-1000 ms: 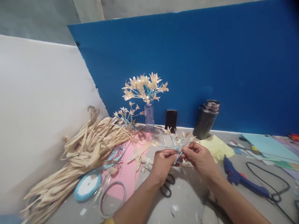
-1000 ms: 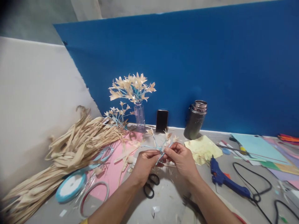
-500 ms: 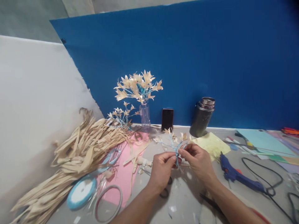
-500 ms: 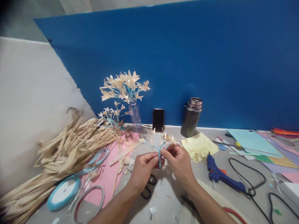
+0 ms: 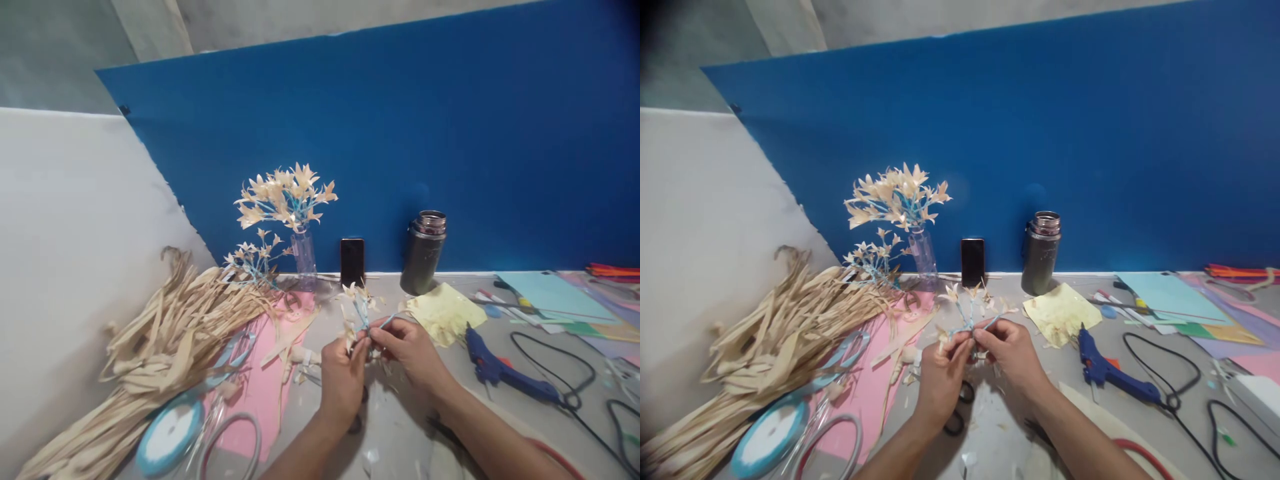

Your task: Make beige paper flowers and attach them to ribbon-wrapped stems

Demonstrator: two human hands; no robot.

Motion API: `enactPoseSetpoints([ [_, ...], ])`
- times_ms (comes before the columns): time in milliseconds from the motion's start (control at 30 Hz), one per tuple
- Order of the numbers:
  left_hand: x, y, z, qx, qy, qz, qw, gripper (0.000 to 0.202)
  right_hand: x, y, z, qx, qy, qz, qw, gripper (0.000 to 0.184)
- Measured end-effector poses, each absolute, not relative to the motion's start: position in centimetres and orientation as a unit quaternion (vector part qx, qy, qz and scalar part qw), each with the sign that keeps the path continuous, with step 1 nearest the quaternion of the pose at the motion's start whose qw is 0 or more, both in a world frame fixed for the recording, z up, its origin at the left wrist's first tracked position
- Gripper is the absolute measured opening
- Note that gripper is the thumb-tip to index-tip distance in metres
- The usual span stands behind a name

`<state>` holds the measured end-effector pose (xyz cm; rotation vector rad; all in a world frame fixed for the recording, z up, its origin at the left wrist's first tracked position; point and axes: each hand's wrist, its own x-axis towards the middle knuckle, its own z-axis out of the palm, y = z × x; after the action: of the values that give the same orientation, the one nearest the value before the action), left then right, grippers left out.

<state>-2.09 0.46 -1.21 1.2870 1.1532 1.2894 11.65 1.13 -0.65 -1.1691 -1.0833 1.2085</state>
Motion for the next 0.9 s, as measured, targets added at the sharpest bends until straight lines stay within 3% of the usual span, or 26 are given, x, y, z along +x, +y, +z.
enactPoseSetpoints([
  [200, -1.76, 0.63, -1.44, 0.519, 0.495, 0.550, 0.427, 0.014, 11.58, 0.90, -0.26, -0.522, -0.483, 0.446, 0.544, 0.027],
  [333, -1.82, 0.67, -1.97, 0.496, 0.454, 0.571, 0.472, 0.019, 11.43, 0.77, -0.35, -0.520, -0.524, 0.408, 0.537, 0.018],
  [433, -1.80, 0.68, -1.91, 0.502, 0.424, 0.570, 0.494, 0.021, 11.40, 0.70, -0.30, -0.518, -0.540, 0.396, 0.532, 0.021],
  [700, -1.29, 0.77, -1.39, 0.418, 0.412, 0.559, 0.586, 0.023, 11.44, 0.45, -0.18, -0.501, -0.473, 0.444, 0.573, 0.027],
  [900, -1.29, 0.88, -1.64, 0.405, 0.417, 0.561, 0.590, 0.020, 11.10, 0.45, -0.84, -0.442, -0.411, 0.530, 0.596, 0.033],
])
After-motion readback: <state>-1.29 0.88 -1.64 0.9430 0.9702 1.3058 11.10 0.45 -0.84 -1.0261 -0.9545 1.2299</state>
